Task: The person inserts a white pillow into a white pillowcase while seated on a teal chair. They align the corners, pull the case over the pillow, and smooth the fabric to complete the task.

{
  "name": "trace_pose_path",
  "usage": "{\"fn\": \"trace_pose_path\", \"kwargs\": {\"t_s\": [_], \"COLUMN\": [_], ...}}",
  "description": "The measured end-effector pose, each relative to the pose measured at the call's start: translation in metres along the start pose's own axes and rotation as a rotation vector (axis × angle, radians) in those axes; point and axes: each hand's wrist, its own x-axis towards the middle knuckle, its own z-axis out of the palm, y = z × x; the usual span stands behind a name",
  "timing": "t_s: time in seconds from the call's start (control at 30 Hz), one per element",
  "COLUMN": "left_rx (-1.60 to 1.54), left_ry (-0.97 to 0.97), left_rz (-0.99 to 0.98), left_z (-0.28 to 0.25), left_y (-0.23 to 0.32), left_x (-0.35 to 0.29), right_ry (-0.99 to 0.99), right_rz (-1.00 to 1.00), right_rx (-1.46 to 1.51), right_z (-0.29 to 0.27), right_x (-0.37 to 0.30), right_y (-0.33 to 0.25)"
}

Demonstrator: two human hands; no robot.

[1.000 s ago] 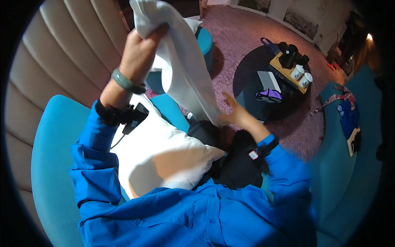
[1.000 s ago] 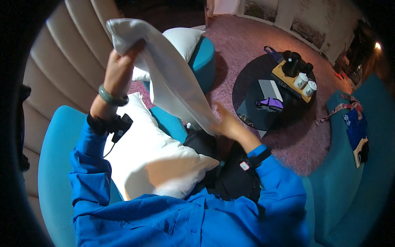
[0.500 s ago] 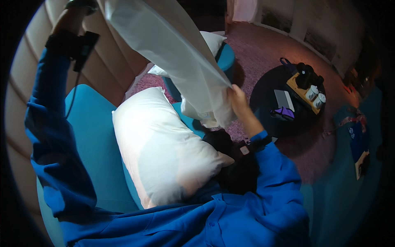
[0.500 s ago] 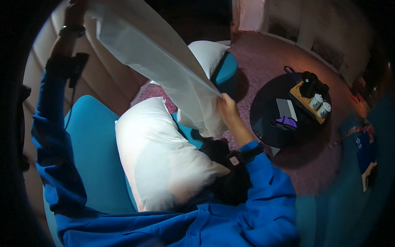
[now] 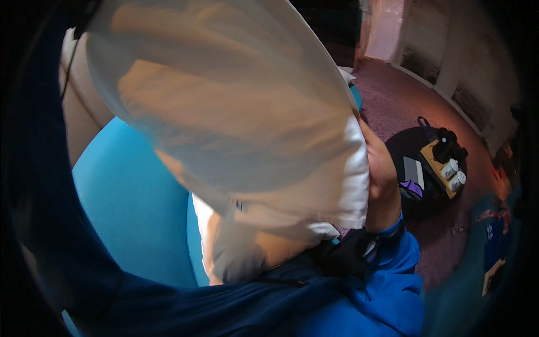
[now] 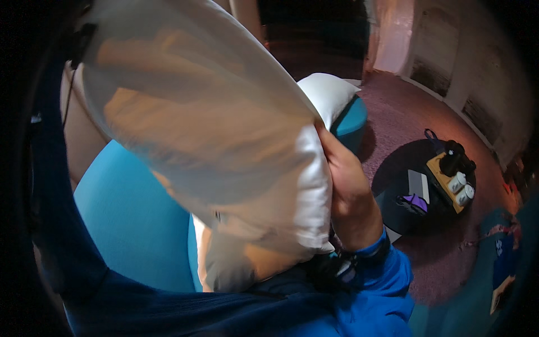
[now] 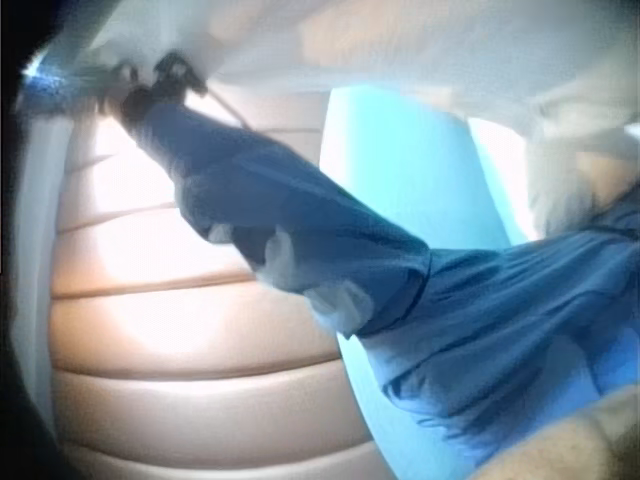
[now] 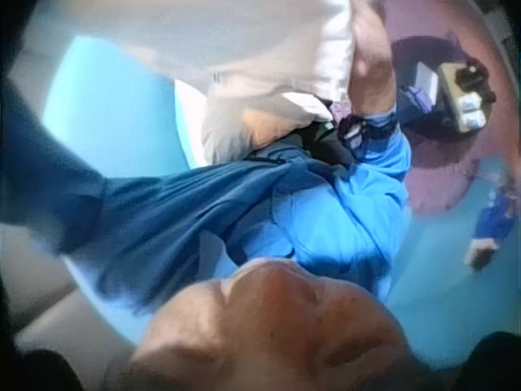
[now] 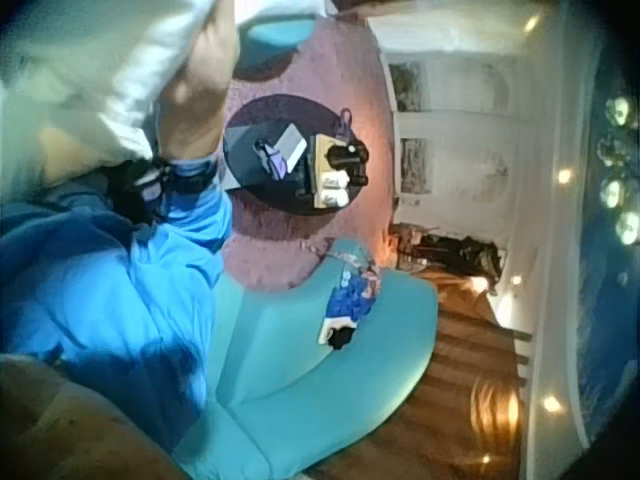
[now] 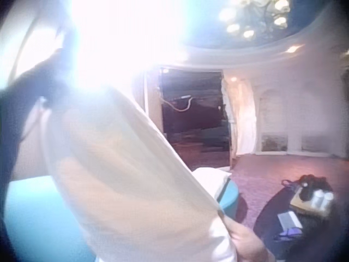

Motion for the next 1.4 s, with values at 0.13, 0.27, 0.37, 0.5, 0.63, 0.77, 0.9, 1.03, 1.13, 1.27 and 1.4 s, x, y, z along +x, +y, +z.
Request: {"fn": "trace_pose_path", "kwargs": {"t_s": [0.13,0.27,0.37,0.5,0.63,0.77,0.9,1.03,1.13,1.27,1.4], "left_rx": [0.22,0.4,0.486,0.404,0.478,0.682,0.559,-0.286,-0.451,-0.392,-0.179], "left_ry": [-0.113,-0.252,-0.379,-0.376,-0.392,-0.308,-0.456,-0.831,-1.218,-1.38,-1.268], "left_rz": [0.028,-0.026,-0.137,-0.457,-0.781,-0.886,-0.894,-0.935,-0.796,-0.53,-0.382], "left_z": [0.014,0.054,0.102,0.15,0.15,0.123,0.096,0.088,0.072,0.062,0.073], "left_y": [-0.035,-0.11,-0.179,-0.25,-0.306,-0.362,-0.357,-0.225,-0.09,0.02,0.051], "left_x": [-0.008,-0.035,-0.081,-0.151,-0.185,-0.224,-0.268,-0.323,-0.362,-0.376,-0.398], "right_ry": [0.278,0.581,0.719,0.89,0.883,0.886,1.047,0.922,0.686,0.341,0.101], "right_rz": [0.258,0.191,0.155,0.153,0.174,0.208,0.159,0.121,0.133,0.352,0.436], "right_rx": [0.108,-0.104,-0.199,-0.351,-0.523,-0.673,-0.718,-0.892,-0.895,-1.201,-1.631], "right_z": [-0.044,-0.113,-0.161,-0.211,-0.24,-0.254,-0.254,-0.224,-0.186,-0.147,-0.151], "right_x": [-0.024,-0.06,-0.087,-0.105,-0.106,-0.101,-0.095,-0.089,-0.082,-0.076,-0.07], "right_y": [0.032,0.079,0.095,0.093,0.088,0.092,0.076,0.047,0.039,0.042,0.067]}}
